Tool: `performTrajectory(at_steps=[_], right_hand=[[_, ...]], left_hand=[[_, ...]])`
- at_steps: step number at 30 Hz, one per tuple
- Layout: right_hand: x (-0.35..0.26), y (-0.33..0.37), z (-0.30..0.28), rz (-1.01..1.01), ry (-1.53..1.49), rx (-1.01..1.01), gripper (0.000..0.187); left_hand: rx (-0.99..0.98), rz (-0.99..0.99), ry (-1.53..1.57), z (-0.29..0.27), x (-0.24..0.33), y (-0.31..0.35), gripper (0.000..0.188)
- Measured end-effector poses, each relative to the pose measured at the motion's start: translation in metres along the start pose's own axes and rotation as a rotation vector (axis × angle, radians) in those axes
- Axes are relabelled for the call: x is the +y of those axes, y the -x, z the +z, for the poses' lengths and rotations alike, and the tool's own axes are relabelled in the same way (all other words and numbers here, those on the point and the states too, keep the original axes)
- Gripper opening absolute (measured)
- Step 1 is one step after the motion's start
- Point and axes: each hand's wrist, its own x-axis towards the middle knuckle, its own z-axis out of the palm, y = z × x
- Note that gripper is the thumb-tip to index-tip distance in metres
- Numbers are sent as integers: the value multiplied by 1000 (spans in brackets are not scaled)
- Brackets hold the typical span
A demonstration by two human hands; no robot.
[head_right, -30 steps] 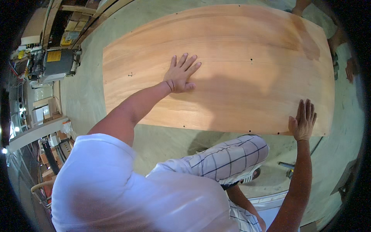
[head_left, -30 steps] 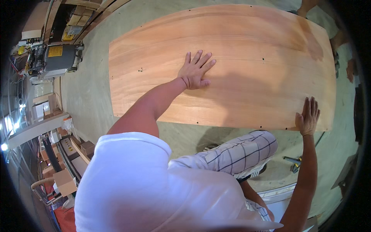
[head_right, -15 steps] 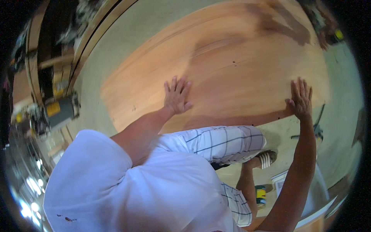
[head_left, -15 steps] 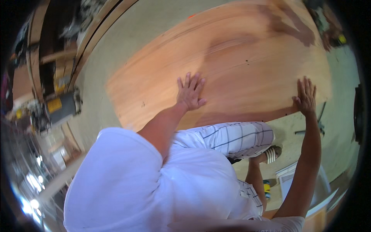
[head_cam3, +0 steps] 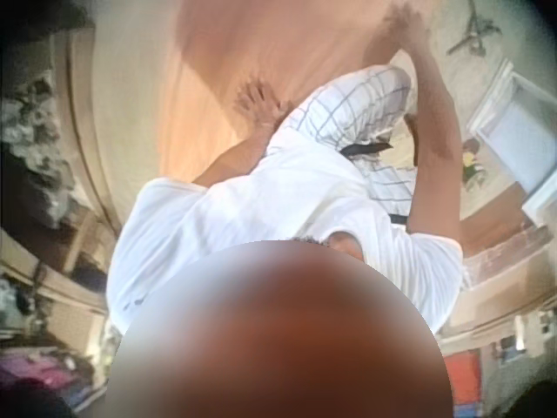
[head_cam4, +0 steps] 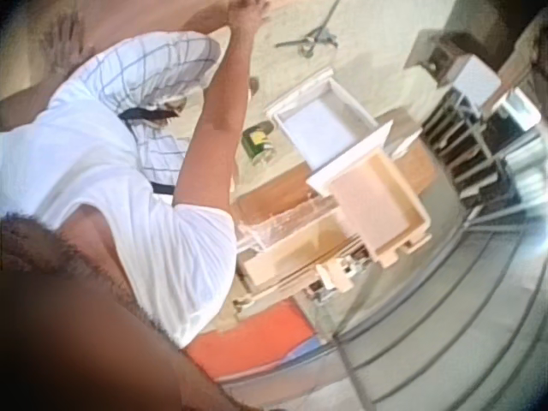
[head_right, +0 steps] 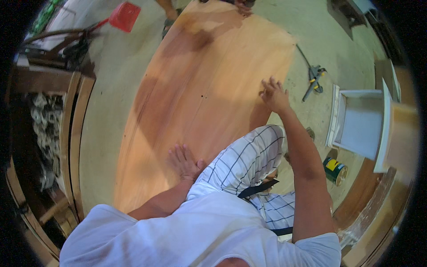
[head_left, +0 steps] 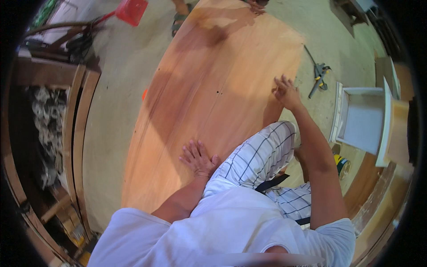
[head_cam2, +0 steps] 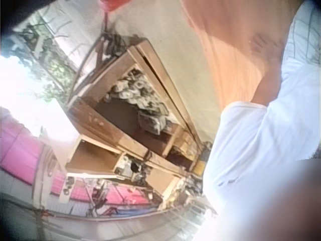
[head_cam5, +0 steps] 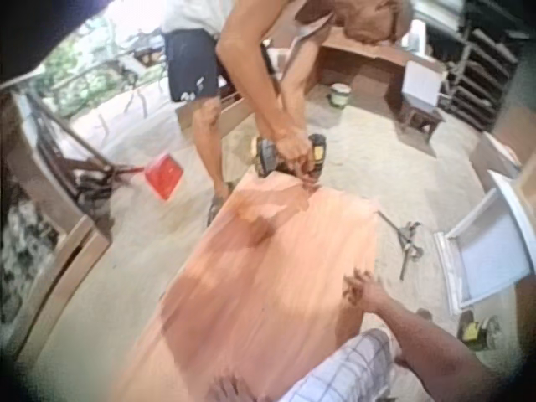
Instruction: The person sits on the floor and uses a hammer to tap nails into a large wooden panel while a coworker uses a power drill to fasten screws. The person repositions the panel and continues hammering as the coworker drills additional fasteners.
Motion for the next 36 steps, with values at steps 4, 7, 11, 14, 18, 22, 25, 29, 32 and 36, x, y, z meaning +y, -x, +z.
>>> performTrajectory(at_steps=[4, 7, 11, 14, 18, 22, 25, 29, 32, 36], right_hand=[[-6, 47, -27, -70, -186, -217, 58], [-21, 100, -51, -41, -146, -223, 58], [-28, 179, -103, 17, -19, -235, 58], [-22, 230, -144, 50, 40, -255, 60], [-4, 270, -168, 27, 12, -177, 61], [11, 271, -144, 64, -177, 1, 62], [21, 271, -120, 188, -167, -62, 62], [48, 286, -117, 247, -332, -227, 65], [65, 295, -123, 275, -392, -108, 67], [80, 300, -127, 395, -409, -94, 69]], left_hand=[[-209, -70, -39, -7, 2, 0, 100], [-59, -31, -48, -2, -1, -1, 100], [55, 17, -116, 7, -3, -2, 100], [-36, -14, -91, 3, -1, -4, 100], [-202, -93, 1, -6, 4, -11, 100], [-213, -109, 15, -7, 4, -15, 101], [-194, -92, -12, -8, -1, -20, 100], [-218, -52, -83, -21, -8, -59, 96], [-61, -127, -73, -34, 1, -100, 91], [-106, -390, 6, -44, 30, -130, 86]])
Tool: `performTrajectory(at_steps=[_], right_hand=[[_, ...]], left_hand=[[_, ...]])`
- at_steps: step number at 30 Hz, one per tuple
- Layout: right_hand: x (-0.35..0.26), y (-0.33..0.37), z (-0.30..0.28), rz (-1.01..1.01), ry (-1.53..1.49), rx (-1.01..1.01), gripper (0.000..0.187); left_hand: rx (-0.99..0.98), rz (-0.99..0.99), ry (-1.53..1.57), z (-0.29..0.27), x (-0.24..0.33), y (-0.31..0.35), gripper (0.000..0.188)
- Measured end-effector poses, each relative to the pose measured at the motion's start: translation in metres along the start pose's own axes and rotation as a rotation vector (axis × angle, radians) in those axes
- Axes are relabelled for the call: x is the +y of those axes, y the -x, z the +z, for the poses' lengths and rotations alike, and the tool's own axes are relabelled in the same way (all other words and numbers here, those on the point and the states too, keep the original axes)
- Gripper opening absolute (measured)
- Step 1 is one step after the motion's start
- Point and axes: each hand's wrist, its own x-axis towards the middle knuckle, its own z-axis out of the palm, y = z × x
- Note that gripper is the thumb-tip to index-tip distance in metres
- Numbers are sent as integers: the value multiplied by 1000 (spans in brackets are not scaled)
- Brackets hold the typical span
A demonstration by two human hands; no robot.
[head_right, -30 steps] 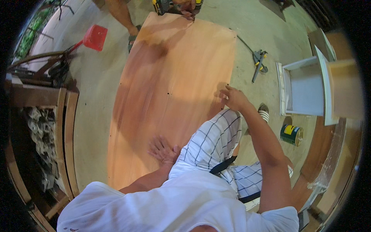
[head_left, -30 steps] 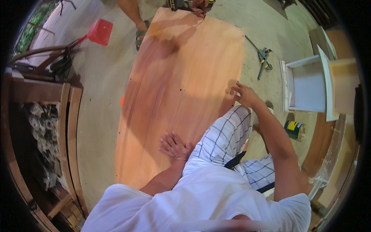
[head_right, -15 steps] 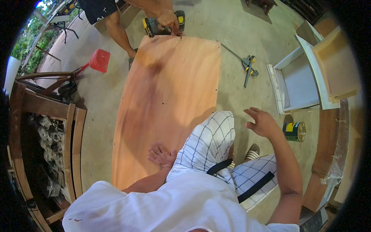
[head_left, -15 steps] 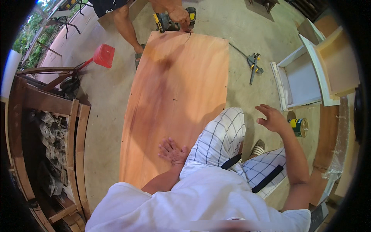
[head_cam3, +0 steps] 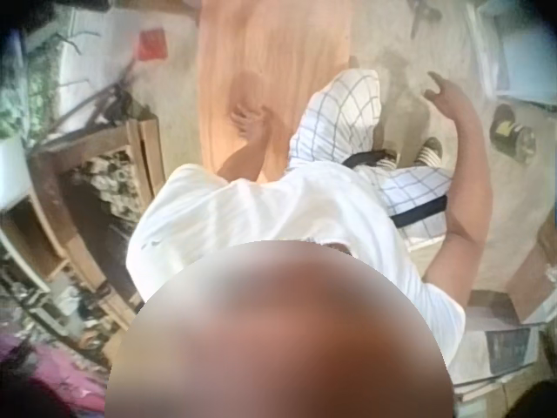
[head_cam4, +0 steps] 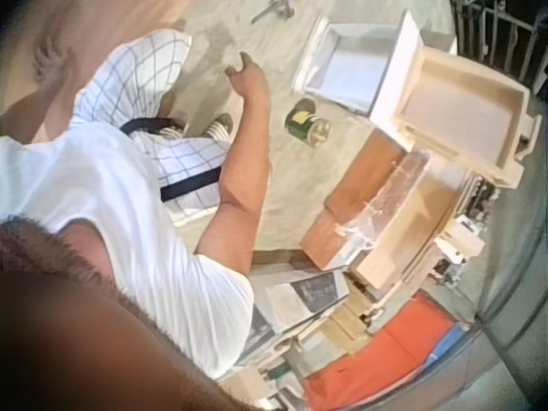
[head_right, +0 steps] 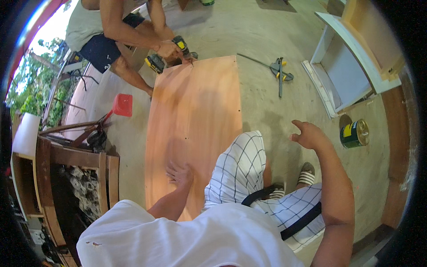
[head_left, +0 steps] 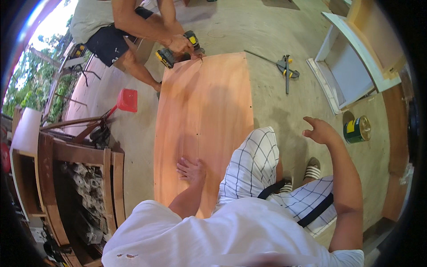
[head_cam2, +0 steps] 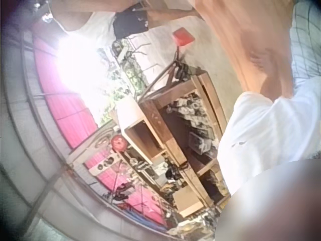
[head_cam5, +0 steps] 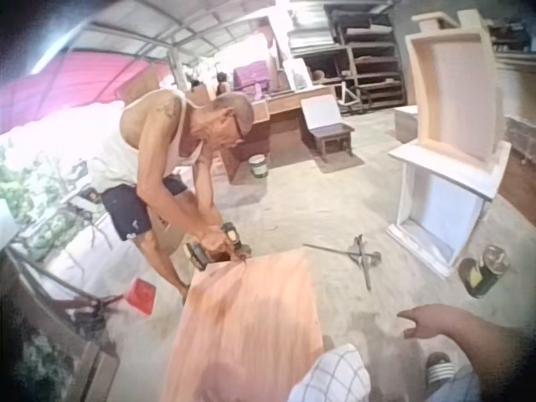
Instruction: The person sits on the floor and uses a hammer to tap nails into a large wooden panel while a coworker uses a power drill to fasten screws. The person repositions the panel and continues hammering as the coworker drills additional fasteners.
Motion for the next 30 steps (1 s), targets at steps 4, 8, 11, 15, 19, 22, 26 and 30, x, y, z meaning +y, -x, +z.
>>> performTrajectory(at_steps=[4, 8, 11, 15, 19, 22, 26, 30], right_hand=[[4, 4, 4, 46, 8, -61, 69], [0, 8, 15, 22, 40, -61, 69], [2, 10, 21, 52, 24, -98, 69], [10, 12, 25, 99, 36, -140, 69], [14, 13, 28, 170, 60, -178, 68], [12, 11, 30, 134, 51, -161, 68], [6, 5, 32, 112, 55, -166, 69], [-1, 0, 31, 112, 61, -183, 69]], left_hand=[[-17, -90, -87, 0, 15, 6, 87], [12, -80, -124, 4, 13, 7, 89], [12, -79, -141, 7, 12, 9, 90], [12, -69, -142, 8, 10, 12, 92], [25, -57, -166, 10, 8, 12, 95], [8, -76, -190, 14, 6, 13, 95], [28, -67, -168, 17, 5, 16, 94], [17, -77, -188, 16, 4, 18, 92]])
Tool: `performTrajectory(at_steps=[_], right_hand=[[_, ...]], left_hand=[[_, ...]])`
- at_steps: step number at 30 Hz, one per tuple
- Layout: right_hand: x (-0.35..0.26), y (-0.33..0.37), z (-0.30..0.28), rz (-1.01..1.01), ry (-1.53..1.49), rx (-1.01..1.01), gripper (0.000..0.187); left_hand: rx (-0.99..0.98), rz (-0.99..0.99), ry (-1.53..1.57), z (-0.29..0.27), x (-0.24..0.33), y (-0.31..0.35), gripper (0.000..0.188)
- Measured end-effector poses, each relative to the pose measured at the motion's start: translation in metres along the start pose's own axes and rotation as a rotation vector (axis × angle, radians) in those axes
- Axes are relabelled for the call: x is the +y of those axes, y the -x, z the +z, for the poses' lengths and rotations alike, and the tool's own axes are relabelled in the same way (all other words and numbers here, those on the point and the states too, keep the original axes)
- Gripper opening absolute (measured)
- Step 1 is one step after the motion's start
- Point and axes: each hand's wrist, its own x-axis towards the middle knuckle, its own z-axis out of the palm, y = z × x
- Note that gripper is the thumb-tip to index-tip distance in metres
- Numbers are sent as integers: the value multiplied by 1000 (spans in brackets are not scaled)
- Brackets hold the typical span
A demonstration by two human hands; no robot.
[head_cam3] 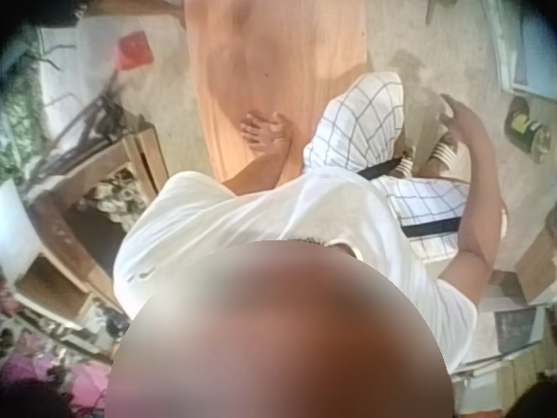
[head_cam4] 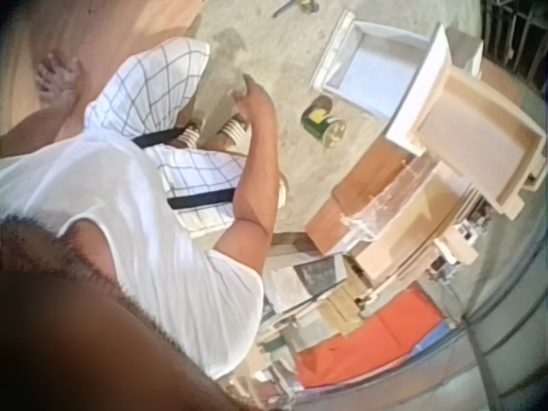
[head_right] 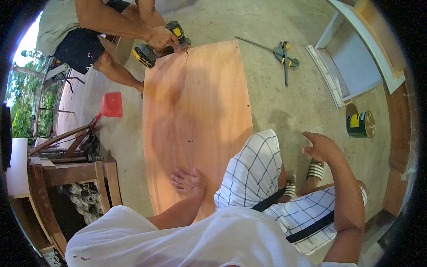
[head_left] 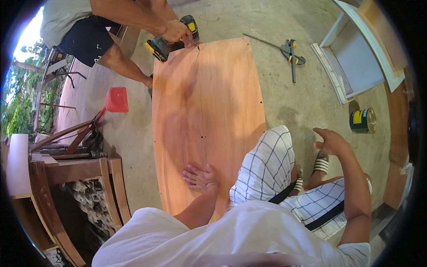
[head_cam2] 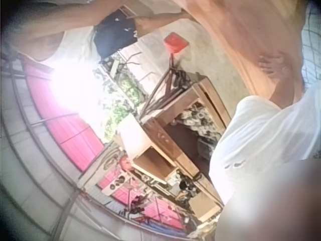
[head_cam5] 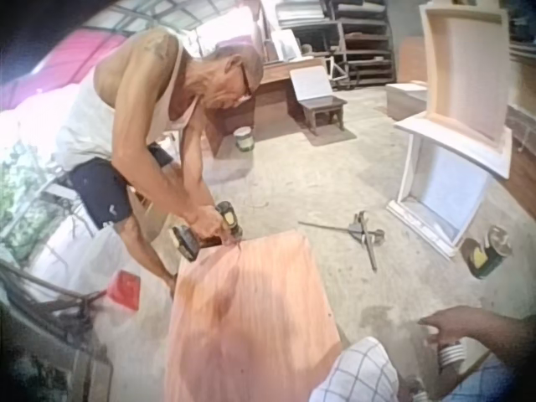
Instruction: The person sits on the floor and uses a hammer to tap nails into a large wooden panel while a coworker uses a power drill to fasten screws. The person repositions the panel and continues hammering as the coworker drills additional fasteners.
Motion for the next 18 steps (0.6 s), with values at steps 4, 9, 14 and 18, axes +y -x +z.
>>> performTrajectory(at_steps=[4, 9, 14, 18], right_hand=[[-4, 0, -4, -19, 0, -17, 69], [-1, 4, -2, -1, 3, 6, 68], [7, 11, -2, -6, -34, 16, 68], [15, 15, 0, 24, -38, 12, 69]], left_hand=[[6, -4, -6, -1, 0, 0, 91], [19, 7, 32, 3, -1, -1, 93], [14, -4, 2, 6, -1, -2, 93], [-8, -6, -8, 2, 0, -2, 93]])
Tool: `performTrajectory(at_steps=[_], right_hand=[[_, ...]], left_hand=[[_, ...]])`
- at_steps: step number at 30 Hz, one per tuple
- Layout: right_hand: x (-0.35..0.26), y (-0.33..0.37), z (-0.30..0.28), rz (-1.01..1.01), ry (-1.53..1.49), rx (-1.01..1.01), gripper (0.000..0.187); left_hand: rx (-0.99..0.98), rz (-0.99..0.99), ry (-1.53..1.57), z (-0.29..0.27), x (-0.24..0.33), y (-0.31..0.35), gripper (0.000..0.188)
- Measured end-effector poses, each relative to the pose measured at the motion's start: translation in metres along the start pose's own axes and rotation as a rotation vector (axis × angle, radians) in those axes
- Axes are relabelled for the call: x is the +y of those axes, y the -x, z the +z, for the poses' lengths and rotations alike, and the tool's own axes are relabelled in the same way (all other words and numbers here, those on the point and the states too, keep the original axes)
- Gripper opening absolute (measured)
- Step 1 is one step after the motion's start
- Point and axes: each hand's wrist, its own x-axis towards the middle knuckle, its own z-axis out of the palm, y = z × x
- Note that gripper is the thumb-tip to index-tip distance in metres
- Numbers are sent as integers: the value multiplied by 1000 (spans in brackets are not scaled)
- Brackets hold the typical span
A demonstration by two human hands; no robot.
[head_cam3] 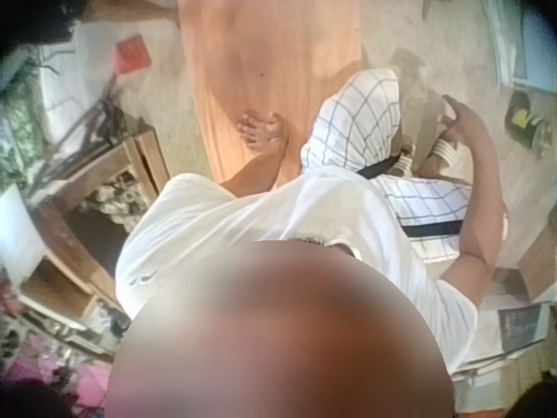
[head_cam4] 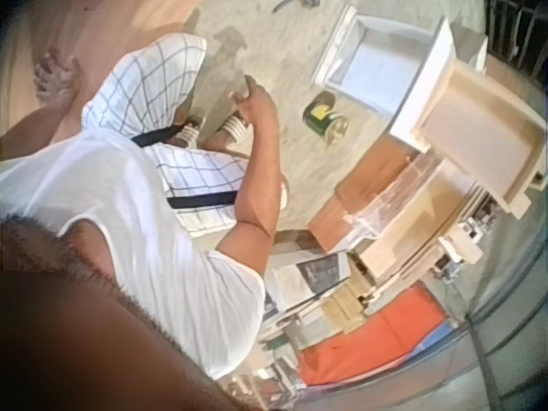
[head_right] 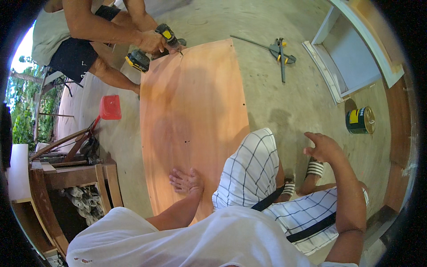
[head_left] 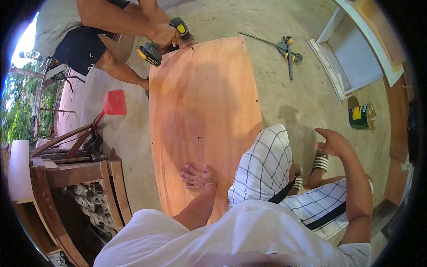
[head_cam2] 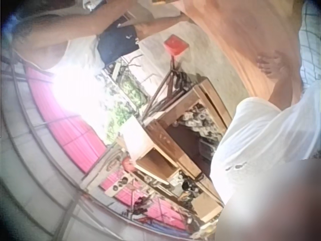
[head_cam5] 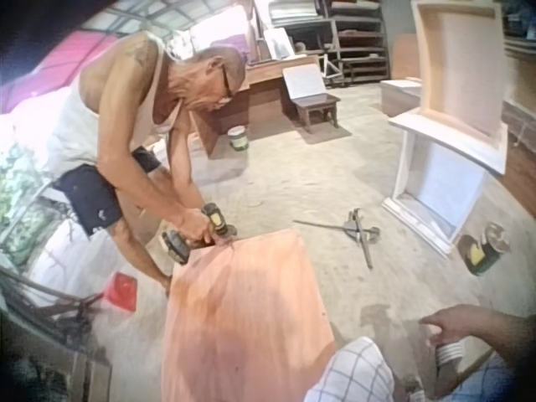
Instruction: The person sits on the floor and uses a hammer to tap nails into a large wooden panel while a coworker uses a power drill to fasten screws. The person repositions the panel and continues hammering as the coworker drills additional fasteners.
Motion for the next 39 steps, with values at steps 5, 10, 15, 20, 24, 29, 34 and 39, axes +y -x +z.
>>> performTrajectory(at_steps=[5, 10, 15, 20, 24, 29, 34, 39], right_hand=[[10, 2, 4, 7, -1, 10, 69], [16, 3, 3, 54, -3, -30, 70], [17, 5, 4, 44, 4, 5, 69], [15, 4, 3, 37, -9, -14, 69], [11, 4, 0, 40, -4, -32, 68], [11, 3, 2, -3, -4, -10, 69], [11, 3, 3, -42, 35, 7, 69], [4, 9, 1, -70, 29, 34, 67]], left_hand=[[-40, -7, -2, -8, 2, 2, 91], [-48, -12, -18, -11, 3, 4, 91], [-57, -20, -29, -14, 4, 5, 91], [-51, -16, -35, -17, 4, 8, 90], [-65, -16, -39, -18, 4, 10, 90], [-59, -14, -35, -15, 3, 10, 89], [35, 7, -27, 0, -2, 9, 89], [104, 32, 46, 10, -5, 10, 92]])
